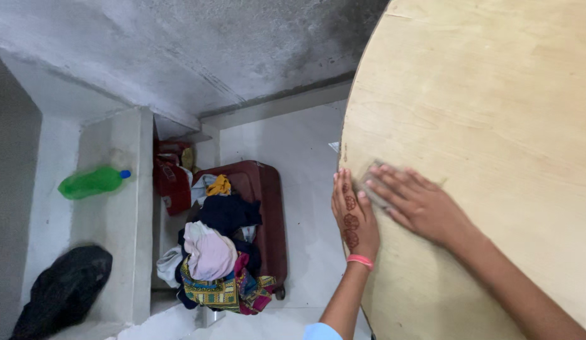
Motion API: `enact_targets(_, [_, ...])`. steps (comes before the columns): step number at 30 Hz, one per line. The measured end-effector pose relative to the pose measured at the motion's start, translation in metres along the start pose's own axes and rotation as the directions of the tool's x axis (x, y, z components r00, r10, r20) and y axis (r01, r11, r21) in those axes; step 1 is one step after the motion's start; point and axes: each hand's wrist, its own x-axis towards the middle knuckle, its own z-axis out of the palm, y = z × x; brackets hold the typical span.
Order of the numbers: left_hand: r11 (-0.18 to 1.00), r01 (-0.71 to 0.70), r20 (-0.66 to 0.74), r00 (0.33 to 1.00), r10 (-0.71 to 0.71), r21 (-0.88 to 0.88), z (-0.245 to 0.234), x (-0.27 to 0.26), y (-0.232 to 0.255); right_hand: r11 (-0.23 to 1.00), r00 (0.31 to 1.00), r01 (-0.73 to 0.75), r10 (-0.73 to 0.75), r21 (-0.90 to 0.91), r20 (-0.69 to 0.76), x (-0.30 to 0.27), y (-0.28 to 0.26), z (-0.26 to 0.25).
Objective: The person sands the surface of a large round wooden table using a sanding block. They move the block in circular and back-and-forth motions across the tabletop while occasionally repositioning a spray bottle on the surface.
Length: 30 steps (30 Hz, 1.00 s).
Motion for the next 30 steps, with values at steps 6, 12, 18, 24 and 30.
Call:
enact_targets(6, [0.998,-0.002,-0.009,1.0,0.001,-0.067,-0.006,0.0,0.007,0.921,0.927,-0.371,0.36,-0.119,-0.105,0.066,0.048,0.01])
enact_targets(12, [0.977,-0.004,-0.071,0.997,-0.011,-0.213,-0.006,-0.001,0.003,0.952,0.952,-0.286,0.269,-0.108,-0.146,0.096,0.015,0.032])
enact_targets(18, [0.961,-0.047,-0.106,0.994,0.019,-0.274,0.0,-0.003,-0.017,0.988,0.981,-0.157,0.156,-0.004,-0.116,0.047,-0.049,0.034])
enact_targets(24, [0.991,-0.055,0.057,0.996,0.063,-0.121,-0.023,-0.046,-0.036,0.98,0.976,-0.196,0.199,0.044,-0.085,0.005,-0.097,0.037])
enact_targets(30, [0.949,-0.313,0.282,0.913,0.296,0.017,-0.034,-0.07,-0.03,0.943,0.955,-0.295,0.293,-0.153,-0.035,-0.044,-0.066,0.023])
